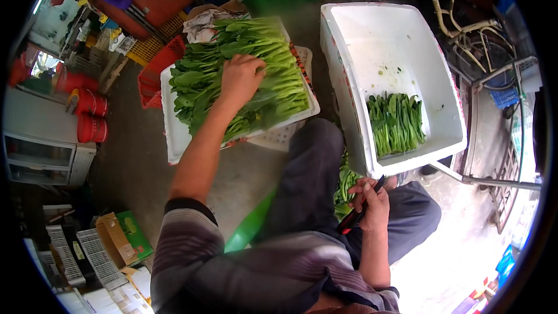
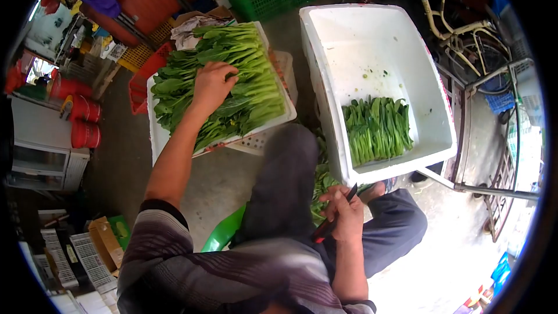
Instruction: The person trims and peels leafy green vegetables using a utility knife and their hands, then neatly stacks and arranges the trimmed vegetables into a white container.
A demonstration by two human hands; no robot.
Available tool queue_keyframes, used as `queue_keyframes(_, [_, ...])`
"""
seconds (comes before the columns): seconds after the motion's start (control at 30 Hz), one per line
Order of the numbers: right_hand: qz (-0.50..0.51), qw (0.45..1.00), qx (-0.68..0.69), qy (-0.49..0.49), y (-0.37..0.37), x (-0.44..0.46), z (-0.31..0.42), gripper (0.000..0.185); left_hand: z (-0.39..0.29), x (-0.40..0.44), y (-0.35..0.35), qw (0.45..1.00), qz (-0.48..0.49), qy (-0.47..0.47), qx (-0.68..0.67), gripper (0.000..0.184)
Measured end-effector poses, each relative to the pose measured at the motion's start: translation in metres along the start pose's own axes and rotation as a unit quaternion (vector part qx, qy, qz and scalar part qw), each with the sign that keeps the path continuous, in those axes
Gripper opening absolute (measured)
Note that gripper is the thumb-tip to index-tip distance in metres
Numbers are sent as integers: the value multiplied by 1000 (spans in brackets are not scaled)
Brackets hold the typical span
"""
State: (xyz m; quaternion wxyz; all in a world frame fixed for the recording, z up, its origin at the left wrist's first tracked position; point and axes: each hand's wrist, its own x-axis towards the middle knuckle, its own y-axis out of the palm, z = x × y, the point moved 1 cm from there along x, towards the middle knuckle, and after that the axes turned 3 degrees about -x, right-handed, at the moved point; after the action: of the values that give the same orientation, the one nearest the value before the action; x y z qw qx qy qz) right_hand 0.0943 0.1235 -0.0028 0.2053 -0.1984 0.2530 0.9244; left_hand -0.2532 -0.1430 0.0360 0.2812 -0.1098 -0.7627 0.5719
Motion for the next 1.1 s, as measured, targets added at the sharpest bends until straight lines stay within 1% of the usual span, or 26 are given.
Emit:
queue_keyframes(0.03, [-1, 1000, 0, 2, -1, -1, -1, 27, 3, 0, 8, 1000, 21, 5, 10, 21])
queue_keyframes(0.13, [2, 1000, 14, 0, 1, -2, -2, 26, 18, 6, 19, 1000, 29, 10, -1, 24])
queue_keyframes(0.23, [13, 1000, 3, 24, 5, -2, 1, 24, 19, 11, 12, 991, 75, -59, -95, 26])
queue_keyframes(0.33, [32, 998, -31, 43, 29, 7, 15, 23, 14, 15, 4, 981, 102, -102, -130, 26])
queue_keyframes(0.37, [51, 996, -60, 45, 38, 14, 22, 23, 12, 15, 2, 978, 88, -109, -152, 26])
queue_keyframes(0.47, [79, 993, -74, 51, 78, 36, 47, 24, 4, 9, -3, 967, 46, -128, -215, 27])
queue_keyframes(0.53, [102, 992, -64, 24, 101, 57, 54, 24, -3, 4, -8, 958, 25, -141, -250, 27])
queue_keyframes(0.57, [114, 992, -60, 7, 114, 69, 59, 25, -5, 3, -12, 953, 8, -132, -273, 26])
queue_keyframes(0.63, [98, 993, -54, -29, 137, 87, 67, 25, -14, -4, -17, 940, -18, -112, -320, 25])
queue_keyframes(0.7, [89, 993, -51, -53, 155, 102, 72, 25, -31, -9, -27, 927, -18, -109, -357, 22])
queue_keyframes(0.73, [87, 993, -51, -60, 161, 108, 74, 26, -42, -12, -32, 920, -16, -105, -377, 21])
queue_keyframes(0.83, [60, 994, -43, -75, 165, 115, 74, 25, -80, -18, -37, 886, 14, -135, -444, 24])
queue_keyframes(0.87, [48, 995, -40, -77, 160, 115, 73, 24, -94, -22, -35, 874, 24, -123, -469, 20])
queue_keyframes(0.9, [60, 993, -45, -91, 149, 116, 70, 17, -107, -26, -33, 862, 35, -112, -494, 18])
queue_keyframes(1.0, [18, 989, -26, -143, 126, 108, 67, 19, -134, -35, -14, 829, 60, -85, -550, 16])
queue_keyframes(1.07, [-18, 987, -71, -142, 113, 96, 71, 21, -149, -39, -7, 807, 74, -84, -580, 16])
queue_keyframes(1.1, [-29, 986, -91, -137, 105, 90, 72, 22, -154, -41, -4, 805, 83, -86, -582, 16])
